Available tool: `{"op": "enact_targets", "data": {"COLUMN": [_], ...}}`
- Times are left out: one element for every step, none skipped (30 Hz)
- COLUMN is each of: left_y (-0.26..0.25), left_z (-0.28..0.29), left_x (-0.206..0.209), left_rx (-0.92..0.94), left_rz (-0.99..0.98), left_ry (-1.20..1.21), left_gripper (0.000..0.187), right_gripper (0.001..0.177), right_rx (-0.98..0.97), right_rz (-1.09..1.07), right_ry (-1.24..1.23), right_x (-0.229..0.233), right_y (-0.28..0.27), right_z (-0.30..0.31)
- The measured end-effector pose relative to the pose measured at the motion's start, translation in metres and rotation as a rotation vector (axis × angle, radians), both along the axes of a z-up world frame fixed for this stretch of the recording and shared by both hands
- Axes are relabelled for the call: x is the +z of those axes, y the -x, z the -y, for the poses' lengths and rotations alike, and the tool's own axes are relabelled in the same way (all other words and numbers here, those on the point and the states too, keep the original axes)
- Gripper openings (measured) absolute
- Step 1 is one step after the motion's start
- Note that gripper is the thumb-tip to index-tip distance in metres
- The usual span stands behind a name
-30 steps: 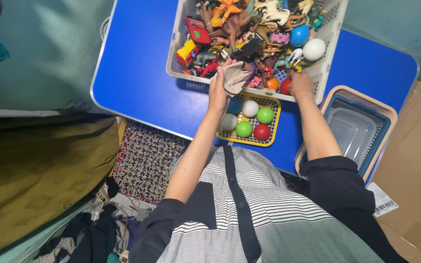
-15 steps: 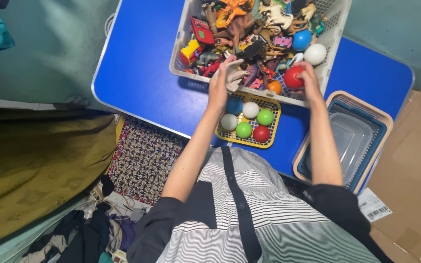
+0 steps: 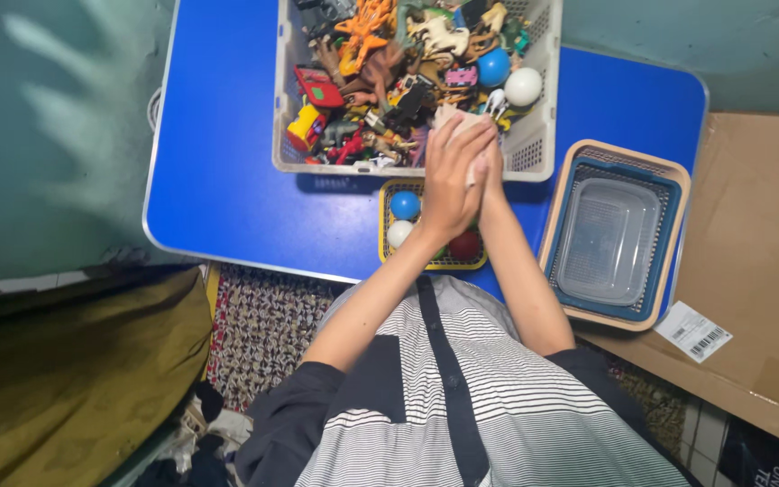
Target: The person picks up plastic balls and small toy figures from a large bin, wipes each one with a cloth, and places the balls into a yellow basket and the toy figures onto a blue table.
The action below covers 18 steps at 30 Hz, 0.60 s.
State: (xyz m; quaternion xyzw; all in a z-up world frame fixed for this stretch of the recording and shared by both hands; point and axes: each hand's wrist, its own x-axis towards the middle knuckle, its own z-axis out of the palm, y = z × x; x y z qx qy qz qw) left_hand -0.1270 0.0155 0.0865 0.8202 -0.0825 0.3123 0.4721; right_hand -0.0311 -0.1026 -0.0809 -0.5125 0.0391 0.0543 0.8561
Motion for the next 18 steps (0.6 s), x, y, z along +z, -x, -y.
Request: {"op": "enact_targets", "data": {"left_y": [-0.002, -0.005, -0.007, -0.013, -0.019, -0.028, -0.038, -0.043, -0.044, -0.043, -0.042, -0.041, -0.038, -0.038, -0.040, -0.043, -0.044, -0.042], "left_z": [0.001, 0.002, 0.003, 0.001, -0.001, -0.006, -0.014, -0.021, -0.026, -0.032, -0.034, -0.033, -0.030, -0.027, -0.024, -0.022, -0.021, -0.022], "left_x": [-0.001, -0.005, -0.013, -0.024, -0.037, -0.050, -0.062, -0.073, -0.082, -0.089, -0.093, -0.095, -0.095, -0.093, -0.089, -0.083, -0.075, -0.066], "left_rx": [0.018, 0.036, 0.034, 0.032, 0.034, -0.056, -0.146, -0.238, -0.321, -0.401, -0.477, -0.415, -0.353, -0.292, -0.268, -0.244, -0.218, -0.145], "left_rz": [-0.002, -0.005, -0.050, -0.095, -0.140, -0.200, -0.256, -0.312, -0.472, -0.635, -0.800, -0.778, -0.759, -0.739, -0.611, -0.485, -0.361, -0.293], "left_ry": [0.054, 0.107, 0.180, 0.253, 0.324, 0.467, 0.606, 0.743, 1.018, 1.292, 1.566, 1.553, 1.541, 1.527, 1.411, 1.293, 1.174, 0.942], "left_gripper": [0.032, 0.032, 0.034, 0.036, 0.039, 0.040, 0.043, 0.046, 0.043, 0.040, 0.037, 0.035, 0.033, 0.031, 0.035, 0.040, 0.045, 0.043], "right_gripper": [0.039, 0.037, 0.035, 0.032, 0.031, 0.033, 0.036, 0.040, 0.043, 0.046, 0.049, 0.048, 0.048, 0.048, 0.053, 0.058, 0.064, 0.066], "right_rx": [-0.030, -0.061, -0.088, -0.114, -0.135, -0.104, -0.070, -0.034, 0.008, 0.050, 0.096, 0.074, 0.050, 0.027, -0.032, -0.090, -0.144, -0.078], "right_rz": [0.081, 0.160, 0.186, 0.211, 0.236, 0.391, 0.550, 0.709, 0.804, 0.899, 0.996, 1.014, 1.030, 1.044, 0.948, 0.852, 0.757, 0.405], "right_ry": [0.160, 0.321, 0.446, 0.571, 0.696, 0.748, 0.794, 0.839, 0.937, 1.036, 1.134, 1.195, 1.256, 1.318, 1.248, 1.177, 1.104, 0.872], "right_x": [0.010, 0.026, 0.044, 0.063, 0.083, 0.103, 0.121, 0.135, 0.147, 0.157, 0.163, 0.165, 0.165, 0.161, 0.155, 0.145, 0.134, 0.124], "right_y": [0.018, 0.030, 0.036, 0.041, 0.046, 0.053, 0.059, 0.063, 0.065, 0.066, 0.067, 0.066, 0.066, 0.065, 0.066, 0.067, 0.067, 0.064], "right_z": [-0.003, -0.009, -0.017, -0.024, -0.029, -0.028, -0.028, -0.030, -0.029, -0.025, -0.022, -0.022, -0.020, -0.018, -0.018, -0.020, -0.020, -0.020]}}
